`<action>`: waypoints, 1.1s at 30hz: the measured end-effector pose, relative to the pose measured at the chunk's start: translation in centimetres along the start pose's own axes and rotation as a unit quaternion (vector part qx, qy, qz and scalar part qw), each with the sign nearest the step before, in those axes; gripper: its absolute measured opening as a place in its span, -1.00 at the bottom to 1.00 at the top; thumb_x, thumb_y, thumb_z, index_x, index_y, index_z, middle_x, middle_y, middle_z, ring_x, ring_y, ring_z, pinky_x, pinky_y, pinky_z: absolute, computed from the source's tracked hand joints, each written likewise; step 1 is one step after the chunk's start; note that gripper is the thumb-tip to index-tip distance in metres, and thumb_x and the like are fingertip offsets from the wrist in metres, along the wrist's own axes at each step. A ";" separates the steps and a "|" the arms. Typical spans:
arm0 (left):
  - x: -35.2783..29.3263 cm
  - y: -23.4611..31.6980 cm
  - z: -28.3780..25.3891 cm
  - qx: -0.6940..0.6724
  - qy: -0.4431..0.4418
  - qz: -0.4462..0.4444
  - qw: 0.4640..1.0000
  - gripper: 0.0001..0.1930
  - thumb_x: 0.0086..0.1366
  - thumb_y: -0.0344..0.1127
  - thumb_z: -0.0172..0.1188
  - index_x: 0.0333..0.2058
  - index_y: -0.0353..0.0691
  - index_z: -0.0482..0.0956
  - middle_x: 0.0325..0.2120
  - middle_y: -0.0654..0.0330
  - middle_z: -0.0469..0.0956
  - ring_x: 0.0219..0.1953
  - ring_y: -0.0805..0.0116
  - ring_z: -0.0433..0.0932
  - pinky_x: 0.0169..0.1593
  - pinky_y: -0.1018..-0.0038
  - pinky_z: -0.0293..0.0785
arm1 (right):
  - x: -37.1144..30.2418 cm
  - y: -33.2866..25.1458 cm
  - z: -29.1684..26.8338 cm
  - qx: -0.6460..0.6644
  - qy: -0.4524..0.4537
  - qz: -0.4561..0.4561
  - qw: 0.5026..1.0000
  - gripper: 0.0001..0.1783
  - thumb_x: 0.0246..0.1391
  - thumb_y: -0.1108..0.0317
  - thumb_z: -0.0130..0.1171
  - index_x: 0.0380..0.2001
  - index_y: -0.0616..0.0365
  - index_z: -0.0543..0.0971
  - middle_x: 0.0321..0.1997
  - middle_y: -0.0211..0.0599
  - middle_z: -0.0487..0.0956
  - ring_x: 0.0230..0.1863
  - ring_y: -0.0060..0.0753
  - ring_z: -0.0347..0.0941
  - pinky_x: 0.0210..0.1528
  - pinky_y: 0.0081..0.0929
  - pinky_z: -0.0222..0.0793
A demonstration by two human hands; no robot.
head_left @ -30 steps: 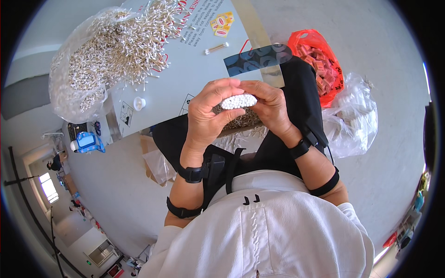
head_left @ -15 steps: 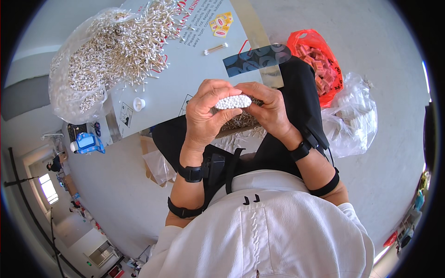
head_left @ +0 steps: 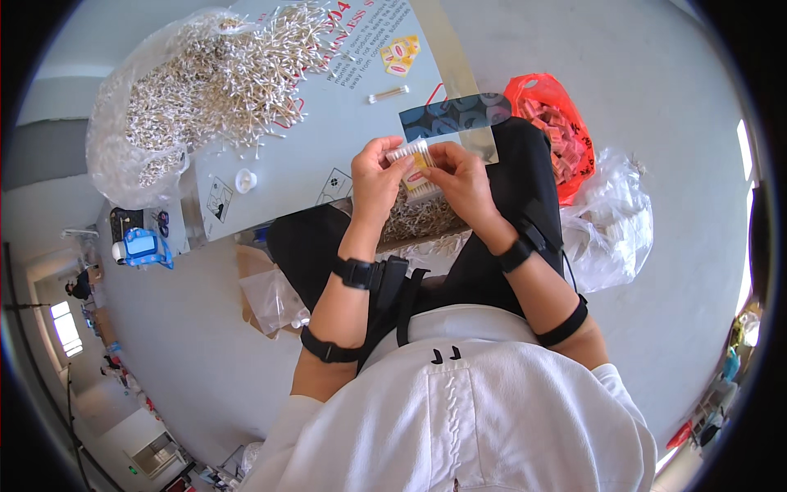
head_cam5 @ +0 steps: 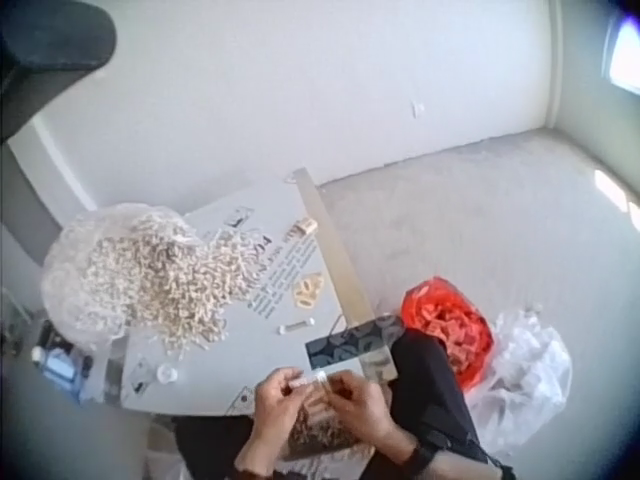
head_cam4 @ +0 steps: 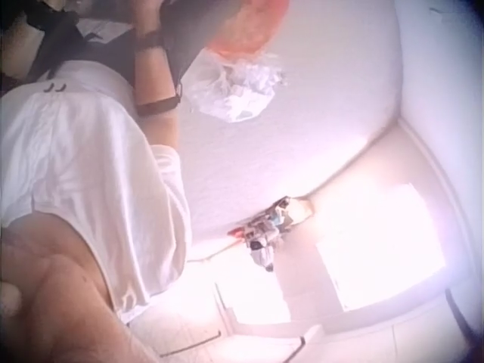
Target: Packaging cotton swabs into small plastic containers and sealing them.
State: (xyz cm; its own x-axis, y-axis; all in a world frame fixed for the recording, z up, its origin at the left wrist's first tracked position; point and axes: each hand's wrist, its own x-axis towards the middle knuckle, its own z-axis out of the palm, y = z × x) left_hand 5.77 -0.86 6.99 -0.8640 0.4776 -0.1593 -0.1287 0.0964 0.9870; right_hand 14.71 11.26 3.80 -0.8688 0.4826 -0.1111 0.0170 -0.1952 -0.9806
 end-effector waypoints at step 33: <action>8.1 -3.0 6.3 0.599 0.000 0.196 0.776 -0.33 0.34 0.05 0.06 0.30 -0.19 0.20 0.41 -0.09 -0.06 0.46 -0.03 -0.13 0.35 -0.23 -0.19 | 1.8 -0.5 -3.2 -0.199 0.056 0.111 0.972 -0.86 -0.16 0.54 0.31 -0.55 0.29 0.51 -0.61 -0.18 0.53 -0.58 -0.41 0.46 -0.47 -0.43 0.37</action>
State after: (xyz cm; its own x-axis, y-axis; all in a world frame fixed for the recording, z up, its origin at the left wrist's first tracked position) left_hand 2.26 8.19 2.57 -0.7229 0.6749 0.1483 0.6889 0.6871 0.2310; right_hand 14.71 14.92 3.56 -0.7628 0.5605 -0.3225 0.4082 0.0305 -0.9124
